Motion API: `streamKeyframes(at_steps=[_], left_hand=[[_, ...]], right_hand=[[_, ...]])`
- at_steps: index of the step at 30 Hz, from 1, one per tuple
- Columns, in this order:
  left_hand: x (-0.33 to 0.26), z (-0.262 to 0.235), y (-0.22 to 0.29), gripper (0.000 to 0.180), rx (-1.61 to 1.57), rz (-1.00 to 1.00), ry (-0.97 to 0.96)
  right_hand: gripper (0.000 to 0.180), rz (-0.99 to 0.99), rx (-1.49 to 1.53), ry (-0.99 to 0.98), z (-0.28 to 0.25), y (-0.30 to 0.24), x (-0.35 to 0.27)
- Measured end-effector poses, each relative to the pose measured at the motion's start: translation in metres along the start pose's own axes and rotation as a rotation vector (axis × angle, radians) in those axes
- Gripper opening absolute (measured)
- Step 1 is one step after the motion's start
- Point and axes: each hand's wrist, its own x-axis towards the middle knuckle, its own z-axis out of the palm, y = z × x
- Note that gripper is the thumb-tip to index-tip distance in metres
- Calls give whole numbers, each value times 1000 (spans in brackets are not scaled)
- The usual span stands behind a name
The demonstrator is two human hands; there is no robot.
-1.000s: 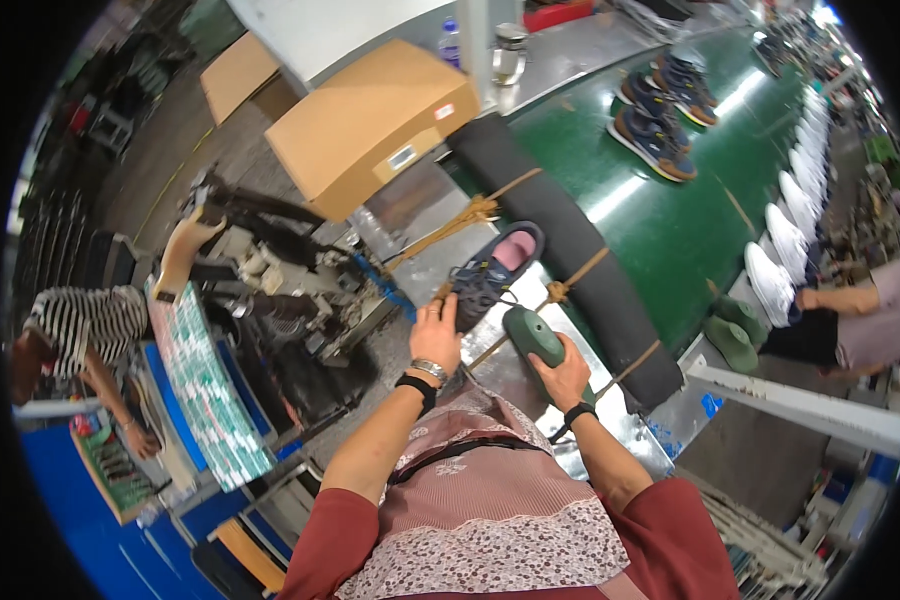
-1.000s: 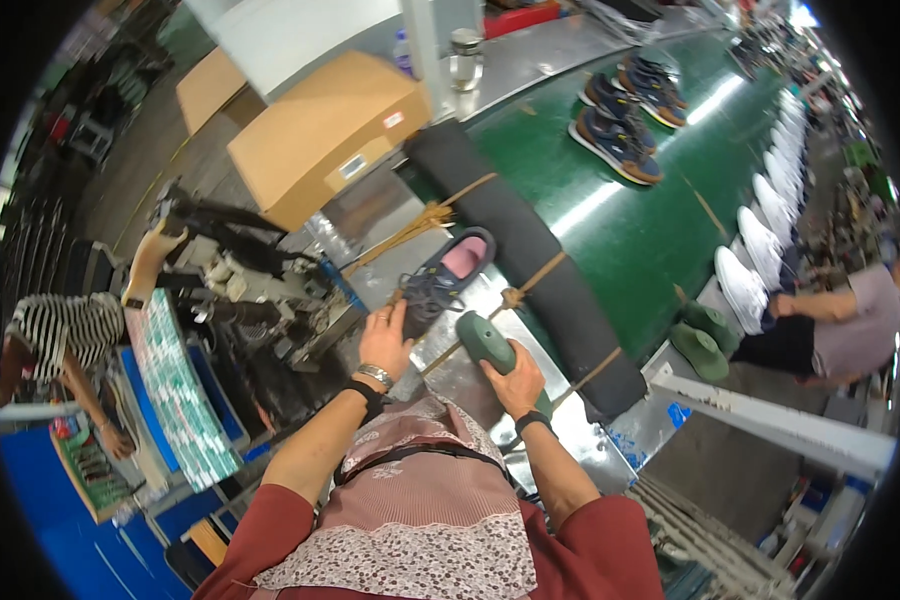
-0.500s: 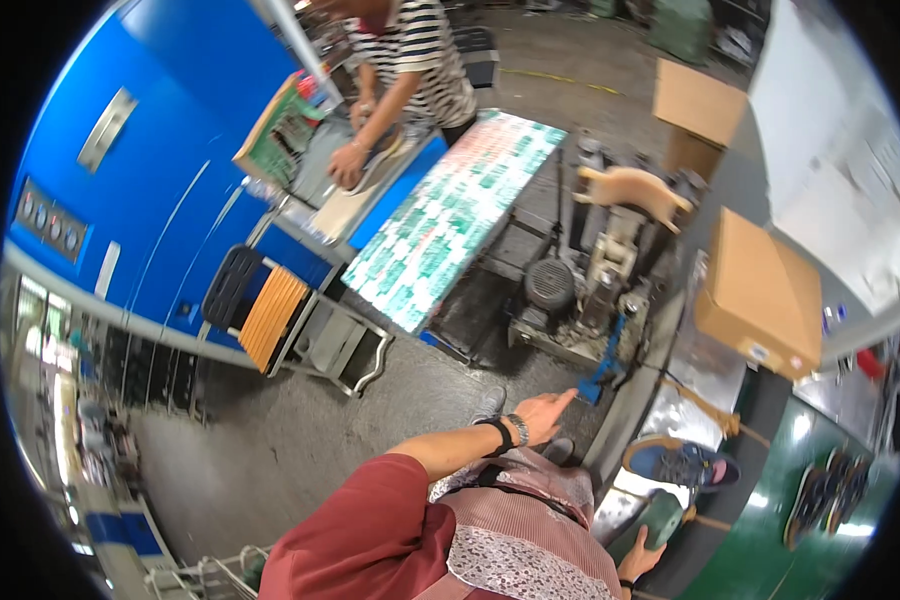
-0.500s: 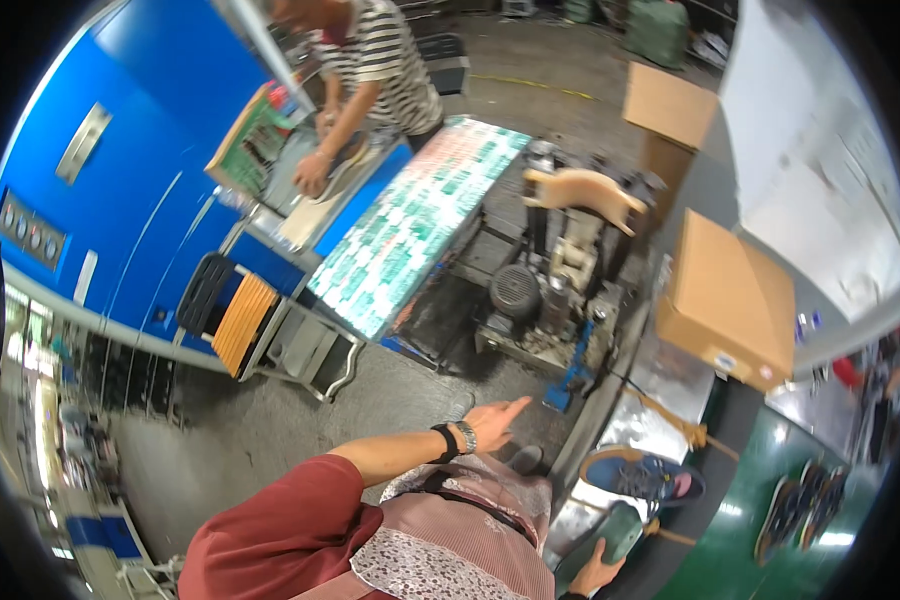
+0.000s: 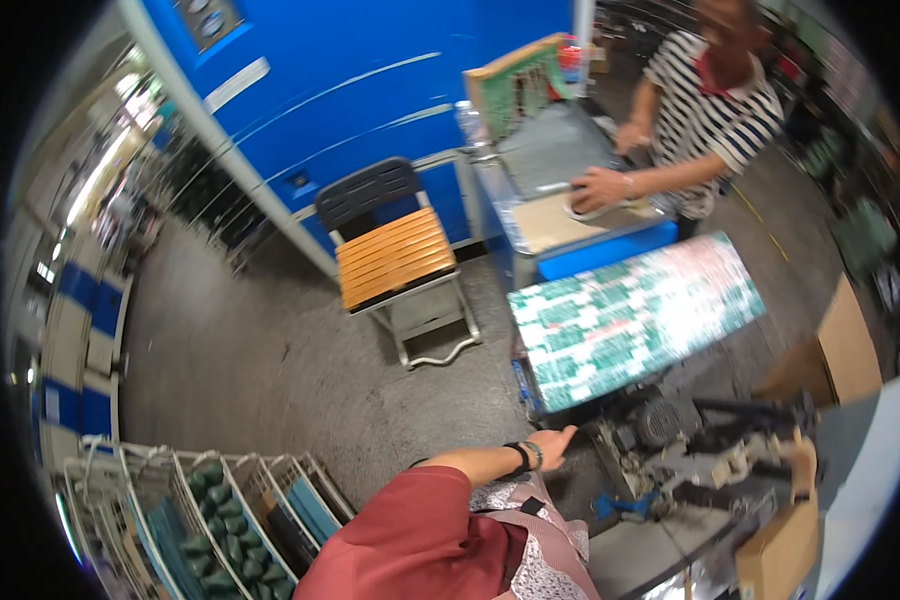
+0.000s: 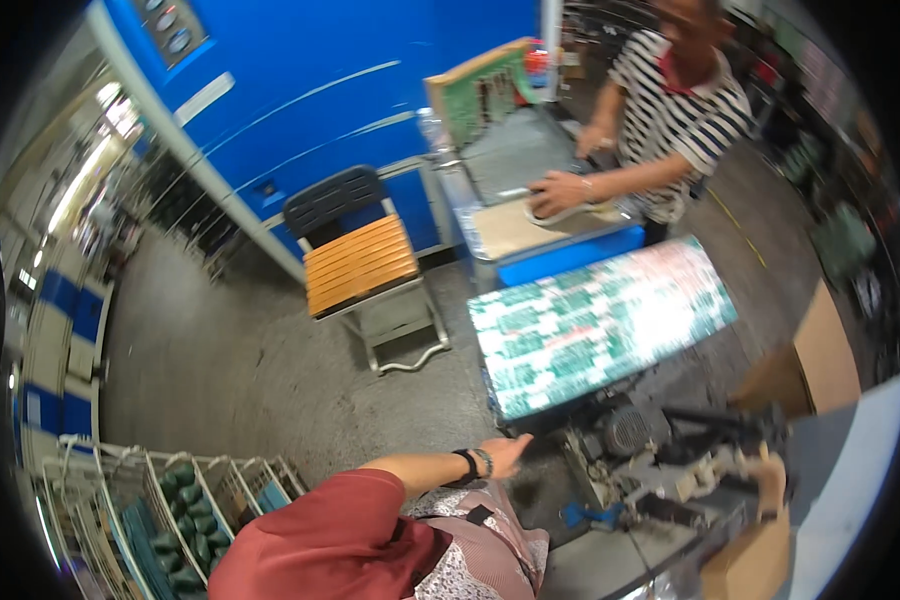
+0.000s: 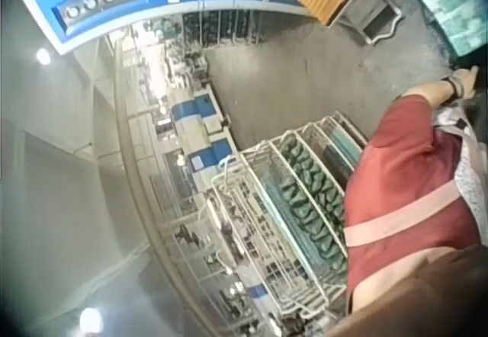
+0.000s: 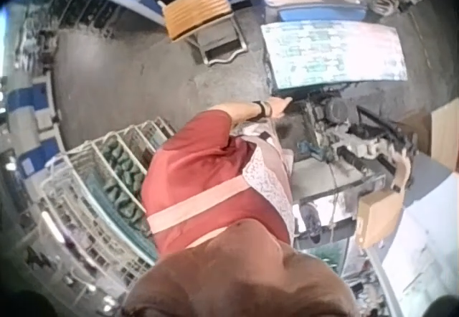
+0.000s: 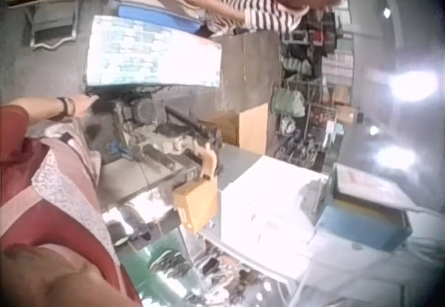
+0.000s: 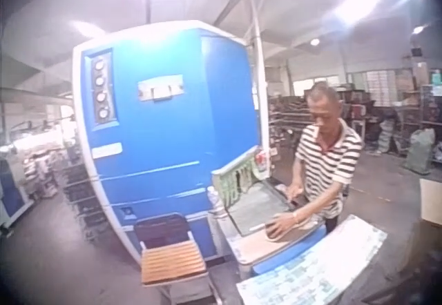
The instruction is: Organizing finished shoes and green shoe lasts from an assembly line onto a storage rack.
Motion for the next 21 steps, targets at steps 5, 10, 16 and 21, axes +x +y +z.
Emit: streamKeyframes(at_steps=[5, 10, 16, 21], left_hand=[[11, -26, -22, 79, -98, -40, 73], [18, -82, -3, 76, -156, -56, 43], [26, -128, 12, 75, -138, 99, 62], [49, -131, -1, 79, 7, 228, 137]], right_hand=[[71, -69, -15, -319, 68, -53, 57], [68, -5, 16, -491, 93, -79, 62], [62, 191, 278, -454, 55, 0, 30], [61, 334, 297, -257, 68, -25, -31]])
